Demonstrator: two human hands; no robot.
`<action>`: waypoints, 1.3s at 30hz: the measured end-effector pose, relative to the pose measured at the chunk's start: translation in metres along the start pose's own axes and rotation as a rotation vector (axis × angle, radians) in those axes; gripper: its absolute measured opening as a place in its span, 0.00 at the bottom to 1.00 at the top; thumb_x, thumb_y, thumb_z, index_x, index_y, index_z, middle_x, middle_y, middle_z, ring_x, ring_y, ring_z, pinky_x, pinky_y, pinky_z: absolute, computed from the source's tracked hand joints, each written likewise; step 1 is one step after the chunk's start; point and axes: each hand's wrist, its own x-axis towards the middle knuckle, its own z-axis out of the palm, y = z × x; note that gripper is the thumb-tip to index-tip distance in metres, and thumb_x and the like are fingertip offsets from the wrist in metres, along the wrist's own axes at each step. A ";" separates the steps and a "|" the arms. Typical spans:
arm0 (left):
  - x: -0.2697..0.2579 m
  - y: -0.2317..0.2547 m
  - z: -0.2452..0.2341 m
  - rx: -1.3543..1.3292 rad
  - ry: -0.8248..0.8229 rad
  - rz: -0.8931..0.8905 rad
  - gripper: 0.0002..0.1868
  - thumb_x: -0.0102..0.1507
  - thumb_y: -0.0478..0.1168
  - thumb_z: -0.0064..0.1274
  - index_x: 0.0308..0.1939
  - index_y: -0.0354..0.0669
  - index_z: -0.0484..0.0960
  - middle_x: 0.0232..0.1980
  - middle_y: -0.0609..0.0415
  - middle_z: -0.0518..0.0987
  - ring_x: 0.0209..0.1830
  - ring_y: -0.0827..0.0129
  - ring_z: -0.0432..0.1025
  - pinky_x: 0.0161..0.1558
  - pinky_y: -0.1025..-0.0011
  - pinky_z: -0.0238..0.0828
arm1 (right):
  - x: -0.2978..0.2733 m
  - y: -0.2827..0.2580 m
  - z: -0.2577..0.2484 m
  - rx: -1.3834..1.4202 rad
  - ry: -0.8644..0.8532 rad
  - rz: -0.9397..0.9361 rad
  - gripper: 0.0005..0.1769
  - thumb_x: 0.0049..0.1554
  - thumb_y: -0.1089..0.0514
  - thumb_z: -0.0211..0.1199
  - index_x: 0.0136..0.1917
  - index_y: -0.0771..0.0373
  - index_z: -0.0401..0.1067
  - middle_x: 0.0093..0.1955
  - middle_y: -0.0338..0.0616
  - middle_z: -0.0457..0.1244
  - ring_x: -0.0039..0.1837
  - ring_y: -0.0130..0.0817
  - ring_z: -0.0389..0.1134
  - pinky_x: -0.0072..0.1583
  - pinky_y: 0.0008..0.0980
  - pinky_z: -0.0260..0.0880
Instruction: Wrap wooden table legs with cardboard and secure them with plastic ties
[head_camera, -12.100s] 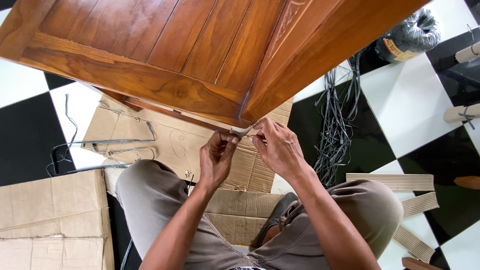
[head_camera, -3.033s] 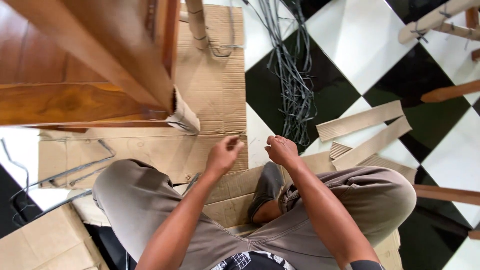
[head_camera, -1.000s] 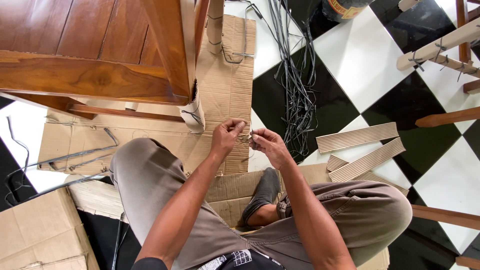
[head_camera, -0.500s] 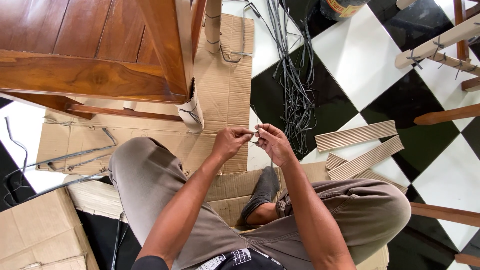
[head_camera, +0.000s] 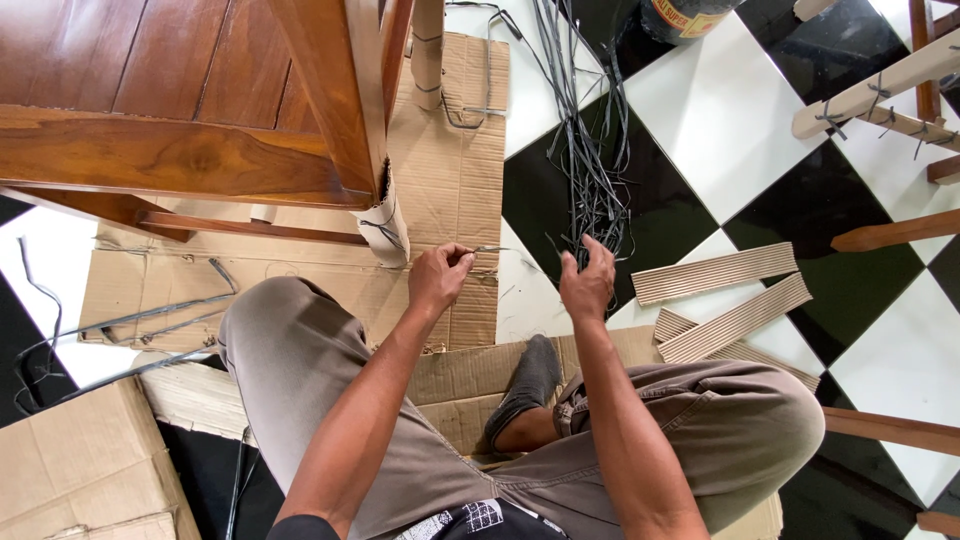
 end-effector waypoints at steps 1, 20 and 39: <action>-0.001 0.000 0.001 -0.001 0.000 -0.001 0.11 0.62 0.50 0.56 0.43 0.58 0.90 0.35 0.54 0.86 0.43 0.53 0.82 0.46 0.57 0.76 | -0.003 -0.018 -0.005 0.000 -0.001 0.000 0.26 0.57 0.53 0.68 0.68 0.53 0.72 0.66 0.51 0.63 0.68 0.55 0.65 0.70 0.53 0.62; -0.036 0.001 -0.020 -0.011 -0.045 -0.050 0.11 0.60 0.48 0.53 0.40 0.58 0.90 0.35 0.55 0.87 0.43 0.50 0.81 0.48 0.55 0.76 | -0.063 -0.153 0.035 0.855 -0.580 0.300 0.17 0.52 0.53 0.77 0.52 0.60 0.79 0.44 0.40 0.71 0.46 0.26 0.71 0.51 0.25 0.73; -0.051 -0.022 -0.048 0.213 0.137 -0.053 0.15 0.67 0.51 0.46 0.48 0.56 0.86 0.43 0.49 0.87 0.47 0.50 0.81 0.50 0.54 0.79 | -0.091 -0.167 0.097 0.872 -0.457 0.462 0.17 0.54 0.54 0.75 0.54 0.62 0.77 0.40 0.45 0.69 0.42 0.32 0.73 0.47 0.29 0.77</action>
